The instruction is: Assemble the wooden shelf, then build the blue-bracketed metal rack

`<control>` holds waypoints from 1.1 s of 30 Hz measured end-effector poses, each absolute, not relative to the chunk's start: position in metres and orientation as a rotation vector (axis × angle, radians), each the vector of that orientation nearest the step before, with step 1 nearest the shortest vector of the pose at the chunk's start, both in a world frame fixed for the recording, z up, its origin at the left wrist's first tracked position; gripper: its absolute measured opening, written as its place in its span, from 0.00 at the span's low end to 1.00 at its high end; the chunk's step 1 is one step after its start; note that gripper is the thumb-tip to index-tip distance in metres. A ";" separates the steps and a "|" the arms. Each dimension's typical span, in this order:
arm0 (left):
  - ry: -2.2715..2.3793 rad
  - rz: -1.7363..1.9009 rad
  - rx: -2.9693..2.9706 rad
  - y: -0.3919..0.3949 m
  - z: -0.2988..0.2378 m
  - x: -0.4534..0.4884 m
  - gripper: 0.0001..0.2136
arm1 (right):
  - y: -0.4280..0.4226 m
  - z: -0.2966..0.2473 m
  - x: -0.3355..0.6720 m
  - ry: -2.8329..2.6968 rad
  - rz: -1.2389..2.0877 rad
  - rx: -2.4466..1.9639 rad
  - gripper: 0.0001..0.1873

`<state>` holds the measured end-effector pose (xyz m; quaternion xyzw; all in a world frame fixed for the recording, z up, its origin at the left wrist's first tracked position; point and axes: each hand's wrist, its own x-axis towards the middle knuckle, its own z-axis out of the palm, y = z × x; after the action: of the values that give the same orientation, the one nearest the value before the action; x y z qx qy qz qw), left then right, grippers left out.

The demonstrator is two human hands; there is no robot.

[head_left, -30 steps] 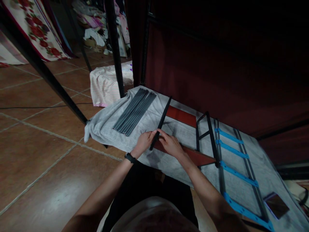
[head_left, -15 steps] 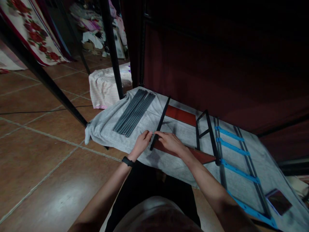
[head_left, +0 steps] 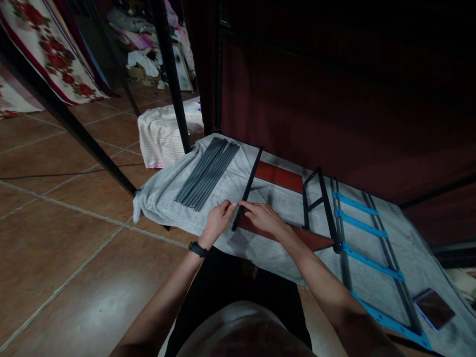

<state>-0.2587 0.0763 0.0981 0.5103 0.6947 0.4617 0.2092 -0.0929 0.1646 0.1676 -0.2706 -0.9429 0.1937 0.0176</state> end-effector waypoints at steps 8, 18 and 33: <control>1.921 1.282 1.467 0.082 0.097 -0.254 0.18 | 0.165 0.168 -0.093 -2.957 0.558 -0.834 0.26; 1.835 1.377 1.395 0.080 0.096 -0.257 0.16 | 0.168 0.165 -0.094 -2.949 0.548 -0.808 0.25; 1.782 1.413 1.328 0.079 0.096 -0.253 0.17 | 0.167 0.170 -0.094 -2.959 0.588 -0.832 0.26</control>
<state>-0.2533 0.0788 0.0958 0.4881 0.6550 0.5192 0.2513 -0.0941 0.1666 0.1701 -0.2659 -0.9455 0.1880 0.0057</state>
